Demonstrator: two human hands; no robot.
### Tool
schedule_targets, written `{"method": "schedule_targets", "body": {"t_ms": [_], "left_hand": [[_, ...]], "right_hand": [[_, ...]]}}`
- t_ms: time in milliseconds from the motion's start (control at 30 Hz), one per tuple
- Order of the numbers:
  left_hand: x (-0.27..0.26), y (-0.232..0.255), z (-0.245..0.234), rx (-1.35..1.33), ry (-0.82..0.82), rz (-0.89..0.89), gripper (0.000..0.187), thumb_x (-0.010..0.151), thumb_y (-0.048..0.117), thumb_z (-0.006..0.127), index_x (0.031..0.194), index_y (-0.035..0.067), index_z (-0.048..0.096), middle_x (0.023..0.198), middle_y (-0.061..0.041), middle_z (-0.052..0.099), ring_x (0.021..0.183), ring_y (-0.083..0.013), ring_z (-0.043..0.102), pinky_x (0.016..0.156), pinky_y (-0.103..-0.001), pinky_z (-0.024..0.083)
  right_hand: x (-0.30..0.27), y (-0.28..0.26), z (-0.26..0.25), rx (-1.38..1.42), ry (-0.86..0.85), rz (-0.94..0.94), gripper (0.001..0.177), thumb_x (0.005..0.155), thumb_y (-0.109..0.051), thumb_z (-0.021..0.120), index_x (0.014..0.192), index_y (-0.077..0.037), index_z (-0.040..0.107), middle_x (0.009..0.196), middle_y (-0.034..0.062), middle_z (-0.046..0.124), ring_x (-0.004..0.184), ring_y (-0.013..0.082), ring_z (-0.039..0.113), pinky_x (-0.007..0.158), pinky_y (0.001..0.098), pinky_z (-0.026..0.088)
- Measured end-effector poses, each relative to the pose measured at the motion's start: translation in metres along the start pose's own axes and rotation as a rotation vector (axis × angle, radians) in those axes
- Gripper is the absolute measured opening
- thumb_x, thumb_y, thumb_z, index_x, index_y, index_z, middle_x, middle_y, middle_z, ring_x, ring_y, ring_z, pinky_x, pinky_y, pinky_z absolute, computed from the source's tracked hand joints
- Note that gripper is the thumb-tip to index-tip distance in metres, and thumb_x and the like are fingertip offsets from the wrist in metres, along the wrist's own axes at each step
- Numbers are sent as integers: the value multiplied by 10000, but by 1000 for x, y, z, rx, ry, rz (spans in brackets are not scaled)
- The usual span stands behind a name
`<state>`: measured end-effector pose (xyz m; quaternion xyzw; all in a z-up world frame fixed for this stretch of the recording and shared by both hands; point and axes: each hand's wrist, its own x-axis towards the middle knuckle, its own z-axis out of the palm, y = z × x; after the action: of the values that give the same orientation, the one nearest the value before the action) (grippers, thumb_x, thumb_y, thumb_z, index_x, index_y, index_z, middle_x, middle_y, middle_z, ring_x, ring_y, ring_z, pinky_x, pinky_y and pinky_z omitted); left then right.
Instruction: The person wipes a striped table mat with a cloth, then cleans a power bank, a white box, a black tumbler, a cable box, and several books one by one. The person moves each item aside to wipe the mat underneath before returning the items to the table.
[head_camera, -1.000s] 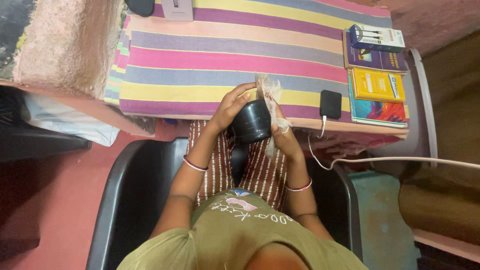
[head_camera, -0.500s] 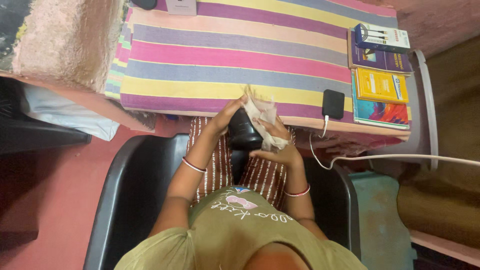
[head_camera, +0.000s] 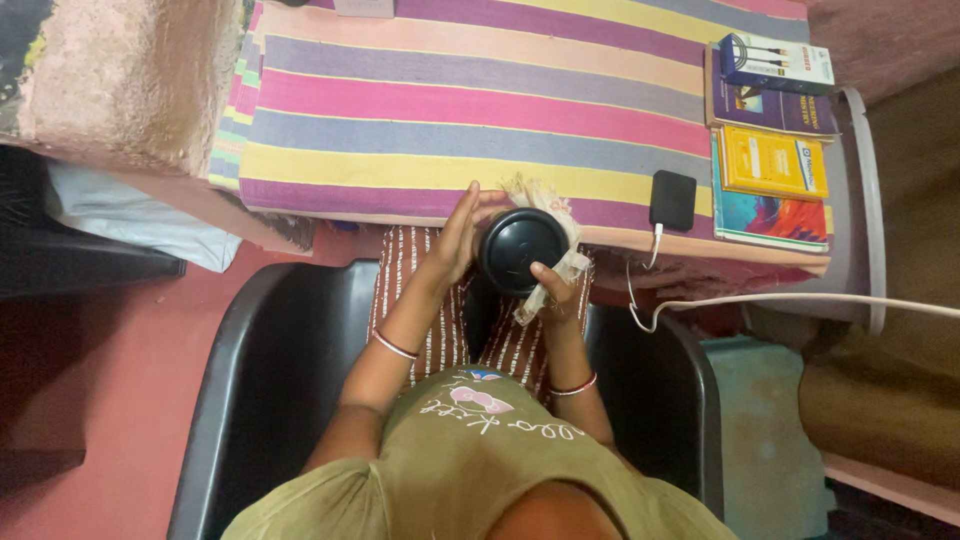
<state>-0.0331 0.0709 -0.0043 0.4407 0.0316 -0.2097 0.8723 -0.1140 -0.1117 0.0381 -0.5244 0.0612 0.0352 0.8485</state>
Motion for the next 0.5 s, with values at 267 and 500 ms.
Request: {"method": "schedule_targets", "body": {"t_ms": [267,500], "left_hand": [[-28,37,18,297,-228,186,749,862,328,765,1456,62,394,1355,-201,628,1293,-295,600,1125,-414,437],[-34,42,21,118,-199,258,717,859,230,729,1471,22,419,1337,-202,617,1266,-278,607,1117,-401,462]], "right_hand": [[3,-26,2,-101,-144,47,537,821,-60,725,1329,61,601,1204,143,702,1045,221,690,922,370,572],[17,-12,5,-23,-283,-178,678,984,-452,522,1498,-17,441,1449,135,563,1338,248,543,1154,408,429]]}}
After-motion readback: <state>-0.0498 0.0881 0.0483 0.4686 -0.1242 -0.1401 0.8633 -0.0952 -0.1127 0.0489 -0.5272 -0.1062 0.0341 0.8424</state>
